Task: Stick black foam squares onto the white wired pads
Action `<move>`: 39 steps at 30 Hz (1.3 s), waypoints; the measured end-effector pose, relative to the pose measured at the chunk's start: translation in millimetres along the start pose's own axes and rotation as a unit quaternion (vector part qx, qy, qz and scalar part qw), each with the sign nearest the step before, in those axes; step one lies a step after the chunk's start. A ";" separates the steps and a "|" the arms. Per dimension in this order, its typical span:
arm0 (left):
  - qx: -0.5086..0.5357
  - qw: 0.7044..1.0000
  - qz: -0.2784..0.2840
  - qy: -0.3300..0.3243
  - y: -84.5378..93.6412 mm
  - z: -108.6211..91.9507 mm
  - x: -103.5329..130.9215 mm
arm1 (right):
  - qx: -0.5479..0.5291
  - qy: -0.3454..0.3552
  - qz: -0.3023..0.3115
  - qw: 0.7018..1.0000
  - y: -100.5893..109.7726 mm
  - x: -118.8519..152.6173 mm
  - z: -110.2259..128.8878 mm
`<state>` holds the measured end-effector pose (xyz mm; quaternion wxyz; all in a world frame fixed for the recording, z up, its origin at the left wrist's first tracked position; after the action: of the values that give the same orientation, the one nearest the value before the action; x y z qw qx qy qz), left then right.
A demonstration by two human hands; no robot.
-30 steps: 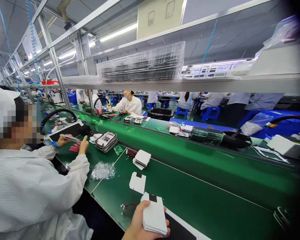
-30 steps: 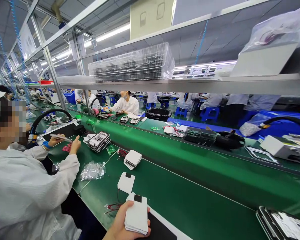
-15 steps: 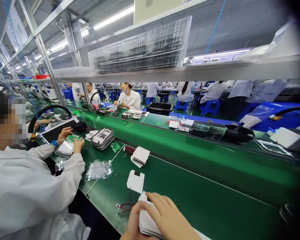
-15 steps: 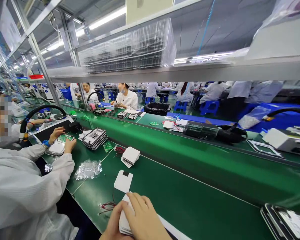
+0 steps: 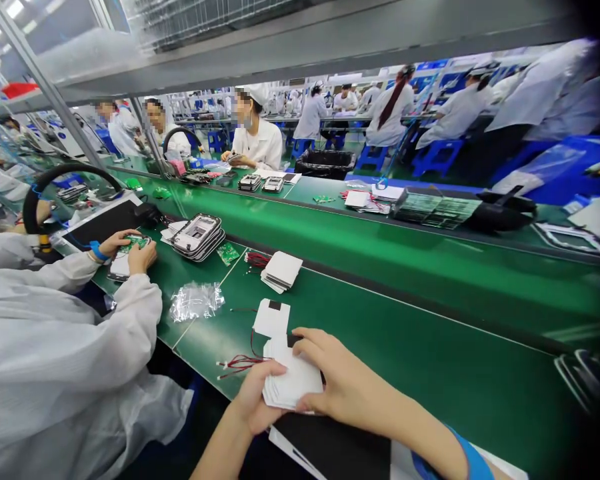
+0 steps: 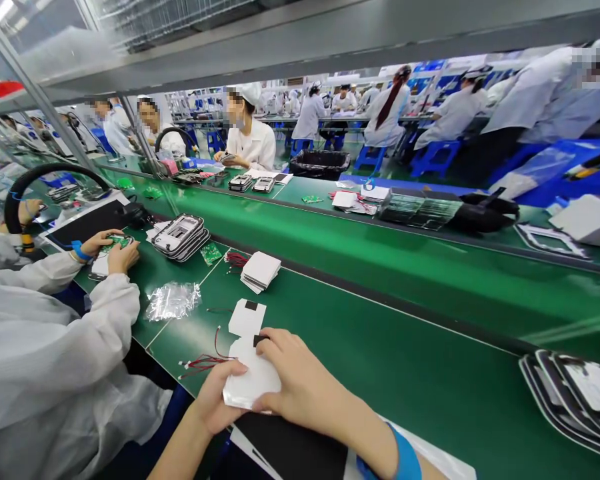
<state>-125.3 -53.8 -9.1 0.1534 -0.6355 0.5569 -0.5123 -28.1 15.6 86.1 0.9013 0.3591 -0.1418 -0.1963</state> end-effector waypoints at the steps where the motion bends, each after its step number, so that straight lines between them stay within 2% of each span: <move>1: -0.006 1.000 0.000 -0.001 1.7 -0.4 -0.6 | -0.005 0.001 0.003 1.000 0.0 -2.1 -3.9; 8: -0.027 0.999 0.013 -0.019 14.5 0.1 -3.0 | -0.008 -0.014 -0.028 0.999 -0.4 -13.6 -19.7; 15: -0.032 0.999 0.003 -0.035 28.0 -9.1 -1.1 | -0.014 0.009 -0.007 1.000 6.9 -13.8 -22.3; 17: -0.031 0.999 0.014 -0.036 28.9 -13.5 2.1 | -0.037 -0.005 -0.033 0.999 16.5 -18.9 -29.5; 21: -0.026 0.999 0.030 -0.036 32.9 -18.1 9.8 | -0.061 -0.009 -0.123 0.991 31.5 -42.2 -41.7; 23: -0.033 0.998 0.047 -0.022 34.5 -16.0 12.4 | -0.038 0.001 -0.139 0.990 28.3 -57.4 -42.8; 28: -0.043 0.996 0.080 -0.019 37.0 -14.1 14.2 | 0.026 0.056 -0.116 0.991 7.5 -85.8 -38.3; 31: -0.033 0.995 0.088 -0.019 38.3 -13.8 15.1 | 0.056 0.065 -0.104 0.991 2.3 -91.3 -40.6; 35: -0.047 0.991 0.128 -0.020 35.3 -10.5 17.7 | 0.086 0.064 -0.091 0.990 -0.5 -92.4 -44.2; 39: -0.037 0.993 0.111 -0.017 36.8 -9.3 17.4 | 0.107 0.069 -0.077 0.989 -4.0 -92.9 -43.6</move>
<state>-155.7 -77.6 -24.9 0.1949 -0.5841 0.6399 -0.4598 -93.9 81.0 42.0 0.8474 0.4762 -0.0714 -0.2238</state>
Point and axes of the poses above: each hand's wrist, its own x-axis away from the middle knuckle, its own y-axis out of the back of the hand, z = x × y, the point moved 5 cm from there along -x, towards the middle knuckle, and after that the axes turned 8 degrees about -x, right-handed, at the moved point
